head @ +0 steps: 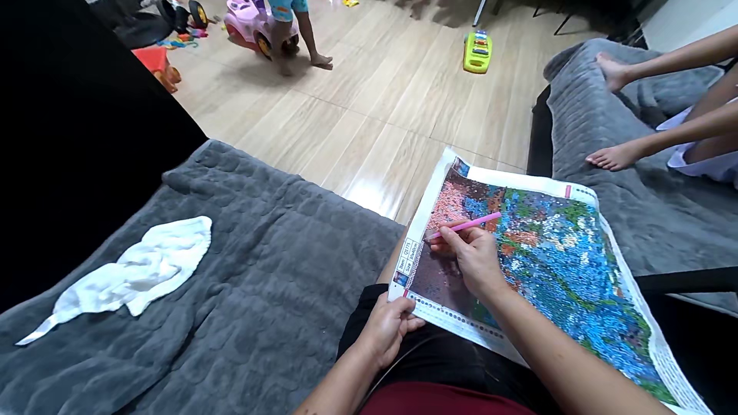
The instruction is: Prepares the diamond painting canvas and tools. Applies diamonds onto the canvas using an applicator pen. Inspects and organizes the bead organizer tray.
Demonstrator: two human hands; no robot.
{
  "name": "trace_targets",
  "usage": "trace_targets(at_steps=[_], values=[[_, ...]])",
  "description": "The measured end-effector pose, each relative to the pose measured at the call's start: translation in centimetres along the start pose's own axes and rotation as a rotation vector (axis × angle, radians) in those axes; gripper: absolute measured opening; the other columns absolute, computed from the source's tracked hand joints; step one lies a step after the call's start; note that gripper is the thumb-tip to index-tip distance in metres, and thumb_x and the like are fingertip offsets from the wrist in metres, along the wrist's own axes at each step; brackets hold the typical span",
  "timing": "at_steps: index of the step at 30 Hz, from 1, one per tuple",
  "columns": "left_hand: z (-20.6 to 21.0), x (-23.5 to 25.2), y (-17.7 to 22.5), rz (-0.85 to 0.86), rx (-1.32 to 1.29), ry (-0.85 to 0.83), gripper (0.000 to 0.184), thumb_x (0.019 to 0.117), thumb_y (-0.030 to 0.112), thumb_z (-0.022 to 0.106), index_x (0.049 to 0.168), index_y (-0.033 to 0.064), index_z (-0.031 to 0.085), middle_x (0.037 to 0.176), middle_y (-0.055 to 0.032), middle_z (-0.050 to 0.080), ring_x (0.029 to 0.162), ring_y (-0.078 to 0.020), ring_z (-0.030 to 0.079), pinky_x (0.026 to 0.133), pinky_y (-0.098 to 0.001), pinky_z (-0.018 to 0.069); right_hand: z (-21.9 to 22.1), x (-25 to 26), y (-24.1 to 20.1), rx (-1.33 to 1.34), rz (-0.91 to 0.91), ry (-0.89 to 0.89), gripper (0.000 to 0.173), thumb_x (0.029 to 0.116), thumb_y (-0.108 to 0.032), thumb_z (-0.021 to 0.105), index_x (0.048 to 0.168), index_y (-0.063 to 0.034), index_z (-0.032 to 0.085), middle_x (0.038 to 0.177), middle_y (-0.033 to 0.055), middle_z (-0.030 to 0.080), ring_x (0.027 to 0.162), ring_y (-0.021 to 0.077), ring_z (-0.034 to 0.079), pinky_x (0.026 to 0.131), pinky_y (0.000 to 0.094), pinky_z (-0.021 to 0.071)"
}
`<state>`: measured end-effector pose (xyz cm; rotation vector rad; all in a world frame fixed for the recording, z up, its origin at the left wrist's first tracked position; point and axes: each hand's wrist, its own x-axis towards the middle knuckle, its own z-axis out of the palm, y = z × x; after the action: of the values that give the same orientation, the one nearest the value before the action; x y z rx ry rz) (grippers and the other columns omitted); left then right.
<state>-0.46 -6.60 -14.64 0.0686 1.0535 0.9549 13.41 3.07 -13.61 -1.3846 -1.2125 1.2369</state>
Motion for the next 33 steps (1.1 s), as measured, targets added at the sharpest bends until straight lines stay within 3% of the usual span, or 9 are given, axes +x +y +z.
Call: trace_targets(at_steps=[6, 8, 16, 22, 24, 26, 27, 29, 33], values=[[0.1, 0.0, 0.0, -0.004, 0.0, 0.008, 0.021, 0.1022, -0.008, 0.04, 0.122, -0.0013, 0.045, 0.096, -0.0126, 0.067, 0.079, -0.0171, 0.072, 0.073, -0.0287, 0.0621, -0.1, 0.2, 0.5, -0.359, -0.237, -0.055, 0.012, 0.0985, -0.003, 0.063, 0.103, 0.006, 0.069, 0.088, 0.0125, 0.071, 0.073, 0.0125, 0.07, 0.074, 0.0297, 0.0599], [0.1, 0.0, 0.0, 0.0, 0.008, 0.008, 0.021, 0.1024, -0.008, 0.04, 0.121, -0.001, 0.046, 0.095, -0.0123, 0.067, 0.079, -0.0168, 0.072, 0.072, -0.0283, 0.0619, 0.1, 0.4, 0.7, -0.449, -0.324, -0.067, 0.011, 0.0964, -0.003, 0.064, 0.101, 0.0045, 0.07, 0.084, 0.0118, 0.071, 0.072, 0.0131, 0.07, 0.073, 0.0296, 0.0596], [0.2, 0.1, 0.1, -0.01, 0.035, 0.007, 0.023, 0.1019, -0.008, 0.04, 0.123, -0.0013, 0.044, 0.095, -0.0122, 0.065, 0.079, -0.0169, 0.071, 0.072, -0.029, 0.0621, 0.3, 0.9, 0.8, -0.677, -0.539, -0.151, 0.009, 0.0925, 0.001, 0.068, 0.098, 0.008, 0.07, 0.086, 0.0193, 0.071, 0.076, 0.0288, 0.072, 0.075, 0.0439, 0.0599], [0.2, 0.1, 0.1, -0.011, 0.046, 0.004, 0.021, 0.1015, -0.008, 0.04, 0.12, -0.0008, 0.046, 0.093, -0.011, 0.065, 0.077, -0.0159, 0.071, 0.071, -0.0282, 0.0618, 1.0, 0.5, 1.7, -0.873, -0.819, -0.241, 0.006, 0.0912, 0.002, 0.067, 0.088, 0.0064, 0.07, 0.08, 0.0205, 0.067, 0.073, 0.0361, 0.07, 0.067, 0.0483, 0.0591], [0.1, 0.1, 0.2, -0.011, 0.037, 0.006, 0.021, 0.1018, -0.008, 0.04, 0.121, -0.001, 0.045, 0.094, -0.011, 0.065, 0.078, -0.0161, 0.071, 0.072, -0.0287, 0.062, 0.8, 0.5, 1.2, -0.804, -0.739, -0.216, 0.006, 0.0914, 0.002, 0.066, 0.091, 0.0066, 0.07, 0.081, 0.0197, 0.068, 0.072, 0.0339, 0.071, 0.068, 0.0485, 0.0588], [0.1, 0.0, 0.3, -0.013, 0.029, 0.013, 0.022, 0.1018, -0.008, 0.04, 0.122, -0.0011, 0.045, 0.094, -0.0114, 0.065, 0.078, -0.0164, 0.071, 0.072, -0.0291, 0.0622, 0.2, 0.4, -0.1, -0.605, -0.453, -0.181, 0.012, 0.097, -0.001, 0.064, 0.102, 0.0079, 0.07, 0.087, 0.0179, 0.071, 0.078, 0.026, 0.072, 0.075, 0.0433, 0.0597], [0.2, 0.0, 0.3, -0.014, 0.023, 0.016, 0.022, 0.1017, -0.009, 0.04, 0.121, -0.0014, 0.045, 0.094, -0.0117, 0.066, 0.078, -0.0167, 0.072, 0.071, -0.0292, 0.0623, -0.2, 0.3, -0.7, -0.454, -0.286, -0.146, 0.013, 0.0998, -0.002, 0.061, 0.106, 0.0068, 0.068, 0.089, 0.0142, 0.071, 0.078, 0.0185, 0.071, 0.077, 0.0364, 0.0599], [0.2, 0.0, 0.3, -0.022, 0.011, 0.02, 0.022, 0.1022, -0.008, 0.04, 0.123, -0.0015, 0.044, 0.095, -0.0121, 0.066, 0.078, -0.0172, 0.072, 0.072, -0.0292, 0.0623, -0.8, 0.2, -1.5, -0.118, -0.049, -0.048, 0.01, 0.1016, -0.002, 0.058, 0.106, 0.0042, 0.064, 0.086, 0.0056, 0.07, 0.072, 0.0098, 0.07, 0.073, 0.0279, 0.0613], [0.4, 0.0, 0.2, -0.028, -0.012, 0.024, 0.024, 0.1014, -0.009, 0.04, 0.124, -0.0011, 0.043, 0.097, -0.0134, 0.066, 0.079, -0.0186, 0.072, 0.072, -0.0303, 0.0627, -2.0, -0.7, -2.7, 0.26, 0.2, 0.077, 0.01, 0.1056, -0.003, 0.051, 0.104, -0.0017, 0.061, 0.079, 0.003, 0.072, 0.067, 0.0112, 0.071, 0.069, 0.0267, 0.0619]])
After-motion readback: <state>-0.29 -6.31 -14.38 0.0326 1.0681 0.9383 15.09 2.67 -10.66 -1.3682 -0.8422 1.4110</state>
